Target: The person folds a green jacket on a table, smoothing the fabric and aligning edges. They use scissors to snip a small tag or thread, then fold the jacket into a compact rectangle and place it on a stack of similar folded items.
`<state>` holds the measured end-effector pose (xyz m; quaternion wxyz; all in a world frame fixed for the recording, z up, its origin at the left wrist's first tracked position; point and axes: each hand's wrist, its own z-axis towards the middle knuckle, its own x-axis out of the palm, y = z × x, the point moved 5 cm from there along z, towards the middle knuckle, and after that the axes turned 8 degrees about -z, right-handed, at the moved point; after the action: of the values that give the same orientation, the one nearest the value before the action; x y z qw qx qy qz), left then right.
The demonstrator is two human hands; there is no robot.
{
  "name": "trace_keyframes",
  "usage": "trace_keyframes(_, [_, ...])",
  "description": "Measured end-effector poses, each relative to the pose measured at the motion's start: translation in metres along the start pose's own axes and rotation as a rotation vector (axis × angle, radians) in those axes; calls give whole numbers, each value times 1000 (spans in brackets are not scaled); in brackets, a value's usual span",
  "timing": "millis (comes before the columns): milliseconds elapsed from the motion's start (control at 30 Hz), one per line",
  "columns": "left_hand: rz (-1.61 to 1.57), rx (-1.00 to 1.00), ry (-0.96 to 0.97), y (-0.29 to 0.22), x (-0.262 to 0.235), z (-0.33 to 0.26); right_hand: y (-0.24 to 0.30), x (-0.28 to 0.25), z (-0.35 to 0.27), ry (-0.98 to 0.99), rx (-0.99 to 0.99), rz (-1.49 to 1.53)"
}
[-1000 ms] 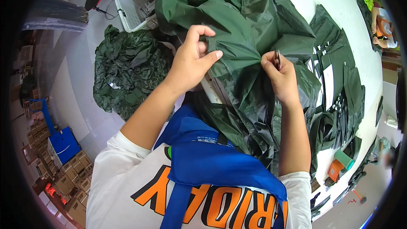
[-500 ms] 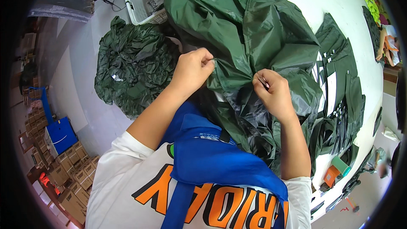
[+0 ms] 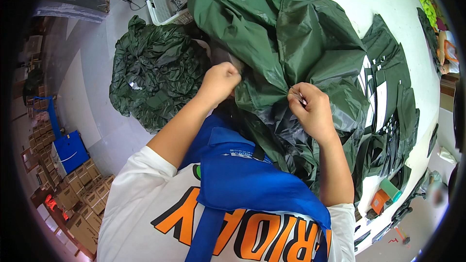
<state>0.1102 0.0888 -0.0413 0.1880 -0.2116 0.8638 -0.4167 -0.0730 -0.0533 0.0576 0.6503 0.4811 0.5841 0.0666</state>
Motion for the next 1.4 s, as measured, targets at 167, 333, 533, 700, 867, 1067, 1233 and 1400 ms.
trace_keyframes(167, [-954, 265, 70, -47, 2, -27, -20, 13, 3, 34, 26, 24])
trace_keyframes(333, [-469, 671, 153, -111, 27, -50, 3, -43, 1, -329, 38, 322])
trace_keyframes(533, [-264, 620, 229, -126, 59, -61, 16, -27, 2, -324, -11, 157])
trace_keyframes(700, [144, 680, 52, -136, 60, -64, 20, -22, -1, -356, -54, 135])
trace_keyframes(867, [315, 823, 59, -143, 50, -64, 18, -19, -2, -299, -47, 183])
trace_keyframes(1067, [516, 1212, -7, -165, 58, -74, 8, -17, -2, -175, 4, 304])
trace_keyframes(1233, [384, 1272, 99, -167, 66, -75, -7, -44, -12, 24, 141, 801])
trace_keyframes(1400, [404, 1326, 156, -161, 86, -87, -10, -64, -27, 7, 155, 763])
